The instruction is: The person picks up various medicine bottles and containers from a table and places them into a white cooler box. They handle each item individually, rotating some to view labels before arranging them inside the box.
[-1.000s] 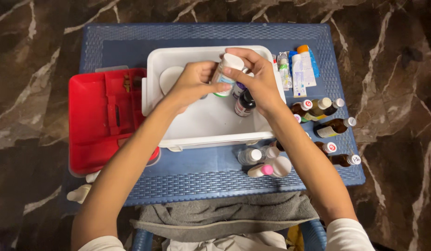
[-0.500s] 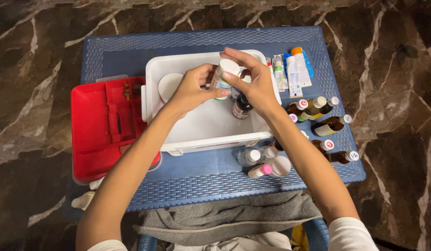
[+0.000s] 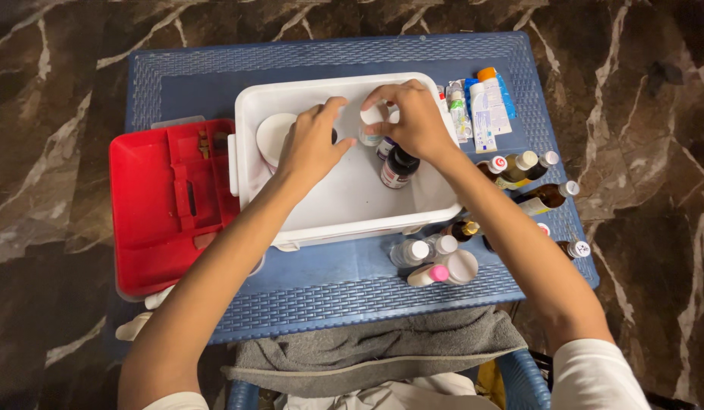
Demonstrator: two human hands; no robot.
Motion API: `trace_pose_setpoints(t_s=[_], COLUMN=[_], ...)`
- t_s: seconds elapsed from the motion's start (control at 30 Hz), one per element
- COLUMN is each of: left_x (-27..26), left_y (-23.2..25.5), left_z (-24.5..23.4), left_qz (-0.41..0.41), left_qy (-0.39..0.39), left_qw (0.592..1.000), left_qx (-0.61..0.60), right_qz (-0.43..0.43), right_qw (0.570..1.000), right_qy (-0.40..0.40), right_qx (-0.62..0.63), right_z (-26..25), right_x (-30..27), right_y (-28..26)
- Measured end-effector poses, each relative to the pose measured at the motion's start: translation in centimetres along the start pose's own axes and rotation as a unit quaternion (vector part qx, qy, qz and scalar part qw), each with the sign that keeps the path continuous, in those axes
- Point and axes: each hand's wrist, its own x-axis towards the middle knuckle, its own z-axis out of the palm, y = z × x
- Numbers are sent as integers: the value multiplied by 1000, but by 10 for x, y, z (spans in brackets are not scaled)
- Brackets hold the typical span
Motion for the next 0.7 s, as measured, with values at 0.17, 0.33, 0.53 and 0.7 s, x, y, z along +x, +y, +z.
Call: trace_pose_setpoints(t_s=[0.17, 0.33, 0.53, 0.7], left_x=[-4, -5, -7, -8], left_y=[14, 14, 14, 11], left_z=[-5, -2, 2, 5], left_qz=[-42, 7, 4, 14], left_qy=[-37, -8, -23, -19], left_qw=[995, 995, 992, 993], left_qx=[77, 101, 120, 117], right_qz=[-17, -44, -96, -145], right_qw=[997, 981, 952, 916], right_qy=[-43, -75, -106, -116], right_qx=[-69, -173, -272, -356], right_z=[4, 12, 30, 54], right_x=[11, 8, 9, 7], right_y=[12, 10, 16, 26])
